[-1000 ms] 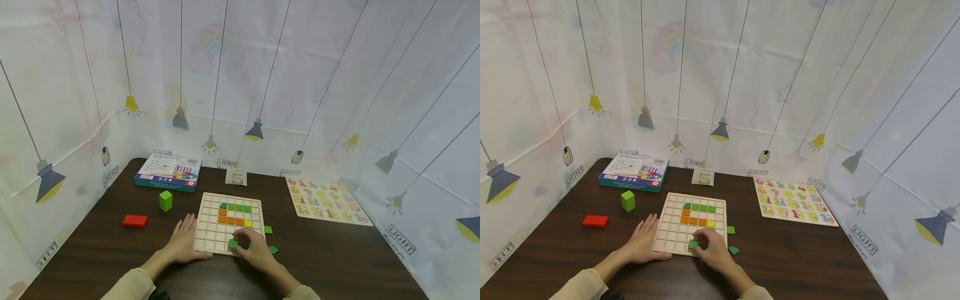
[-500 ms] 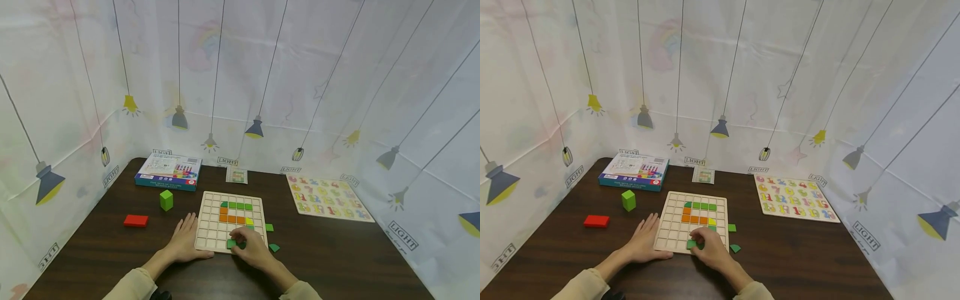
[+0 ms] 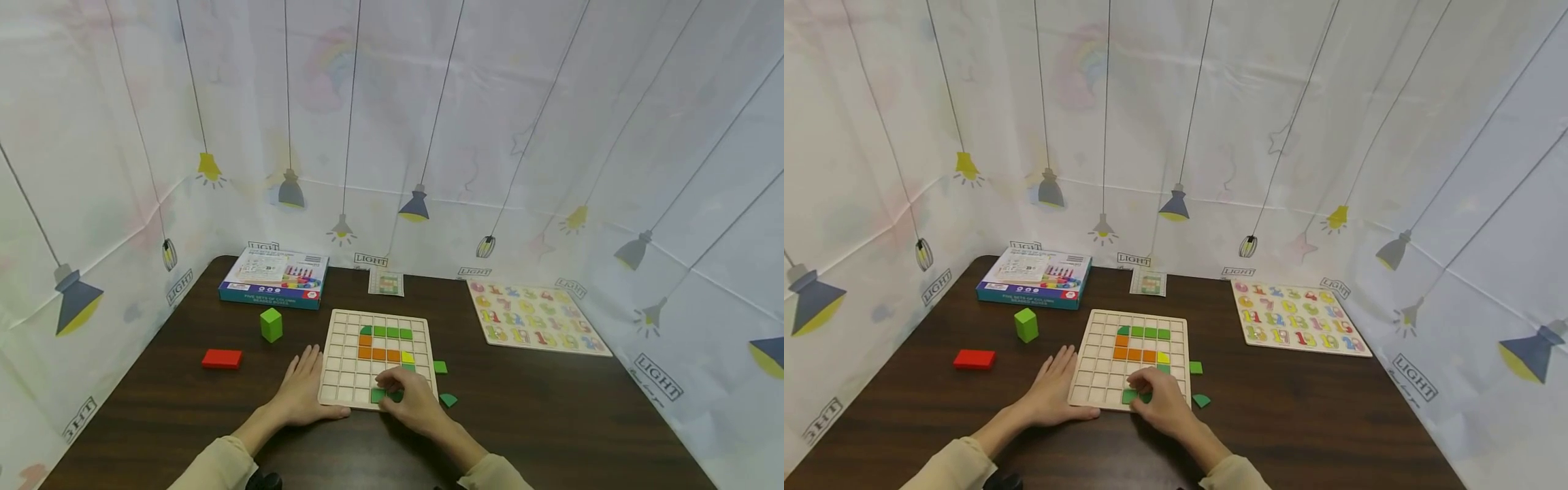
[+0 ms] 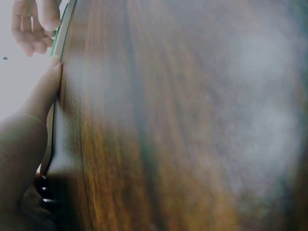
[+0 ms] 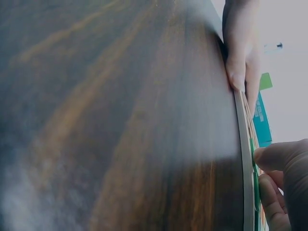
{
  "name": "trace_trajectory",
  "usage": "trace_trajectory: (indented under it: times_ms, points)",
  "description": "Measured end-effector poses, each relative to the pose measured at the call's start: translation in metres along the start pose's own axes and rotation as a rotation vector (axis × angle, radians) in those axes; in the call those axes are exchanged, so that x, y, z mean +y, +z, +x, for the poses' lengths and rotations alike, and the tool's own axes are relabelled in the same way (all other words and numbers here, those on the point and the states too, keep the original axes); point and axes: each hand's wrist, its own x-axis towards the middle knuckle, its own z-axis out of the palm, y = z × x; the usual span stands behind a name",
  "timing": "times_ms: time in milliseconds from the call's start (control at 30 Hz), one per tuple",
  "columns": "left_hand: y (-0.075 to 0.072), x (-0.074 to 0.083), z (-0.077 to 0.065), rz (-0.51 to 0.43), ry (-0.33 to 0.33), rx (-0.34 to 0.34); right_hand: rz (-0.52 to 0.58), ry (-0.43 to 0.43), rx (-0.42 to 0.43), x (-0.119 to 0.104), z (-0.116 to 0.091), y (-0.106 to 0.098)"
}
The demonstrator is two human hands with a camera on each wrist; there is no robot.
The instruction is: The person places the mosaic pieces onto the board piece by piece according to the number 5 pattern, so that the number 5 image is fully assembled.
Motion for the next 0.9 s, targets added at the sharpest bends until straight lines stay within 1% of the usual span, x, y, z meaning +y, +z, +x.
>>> trace_trajectory:
  times_ms: [233, 400, 633, 833, 900]
  points:
    - [-0.002, 0.004, -0.001, -0.004, -0.002, 0.007, 0.025, 0.031, 0.052, 0.006, -0.006, -0.011]
    - [-0.003, 0.006, -0.002, 0.008, -0.007, 0.013, 0.007, 0.070, 0.100, 0.015, -0.017, -0.025]
    - [-0.004, 0.006, -0.002, -0.006, 0.005, 0.014, -0.041, 0.127, 0.188, 0.029, -0.035, -0.046]
    - [-0.004, 0.005, -0.002, -0.001, -0.003, 0.002, -0.088, 0.195, 0.228, 0.040, -0.049, -0.063]
    - [-0.004, 0.005, -0.002, -0.005, -0.005, -0.001, -0.096, 0.206, 0.243, 0.043, -0.054, -0.069]
